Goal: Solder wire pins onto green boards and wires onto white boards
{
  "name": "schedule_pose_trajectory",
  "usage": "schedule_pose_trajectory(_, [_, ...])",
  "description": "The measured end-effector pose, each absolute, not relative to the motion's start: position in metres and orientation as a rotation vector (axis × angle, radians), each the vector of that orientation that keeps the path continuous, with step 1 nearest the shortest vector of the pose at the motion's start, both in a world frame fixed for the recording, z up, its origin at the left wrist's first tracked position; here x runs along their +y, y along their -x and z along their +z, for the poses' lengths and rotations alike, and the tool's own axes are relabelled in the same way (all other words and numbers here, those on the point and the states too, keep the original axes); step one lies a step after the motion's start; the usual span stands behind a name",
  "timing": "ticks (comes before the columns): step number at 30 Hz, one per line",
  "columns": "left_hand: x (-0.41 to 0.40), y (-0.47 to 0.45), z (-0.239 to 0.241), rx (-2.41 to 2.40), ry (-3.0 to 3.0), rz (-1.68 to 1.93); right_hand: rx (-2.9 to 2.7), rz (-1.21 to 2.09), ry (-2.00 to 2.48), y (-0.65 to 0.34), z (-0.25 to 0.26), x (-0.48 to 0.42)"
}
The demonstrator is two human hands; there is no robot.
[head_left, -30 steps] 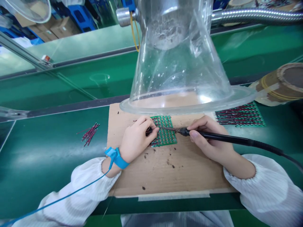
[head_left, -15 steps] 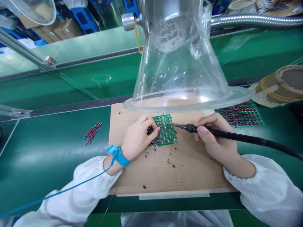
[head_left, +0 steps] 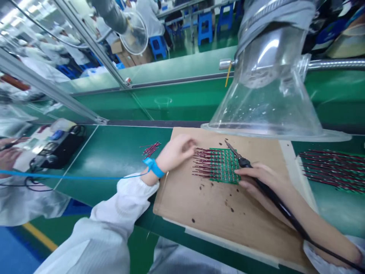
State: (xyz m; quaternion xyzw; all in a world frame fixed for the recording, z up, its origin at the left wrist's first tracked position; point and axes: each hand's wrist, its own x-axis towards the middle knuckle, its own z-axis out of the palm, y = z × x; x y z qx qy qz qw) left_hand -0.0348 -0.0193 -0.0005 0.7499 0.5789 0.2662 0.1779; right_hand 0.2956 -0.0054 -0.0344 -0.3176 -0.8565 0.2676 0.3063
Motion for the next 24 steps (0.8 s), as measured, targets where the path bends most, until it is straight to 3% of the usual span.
schedule_pose_trajectory(5, [-0.054,0.154,0.001,2.259,-1.886,0.688,-2.438,0.557,0.806,-0.291,-0.047,-0.007])
schedule_pose_trajectory(8, [-0.074,0.192,-0.005,2.3,-1.794,0.644,-2.493,0.493,0.809,-0.288,-0.044,-0.007])
schedule_pose_trajectory(17, [-0.072,0.196,-0.011,2.172,-1.824,0.555,-2.502,0.408,0.869,-0.28,-0.049,-0.004])
schedule_pose_trajectory(24, [-0.069,0.195,-0.013,2.213,-1.856,0.436,-2.4,0.55,0.91,-0.282,-0.044,-0.008])
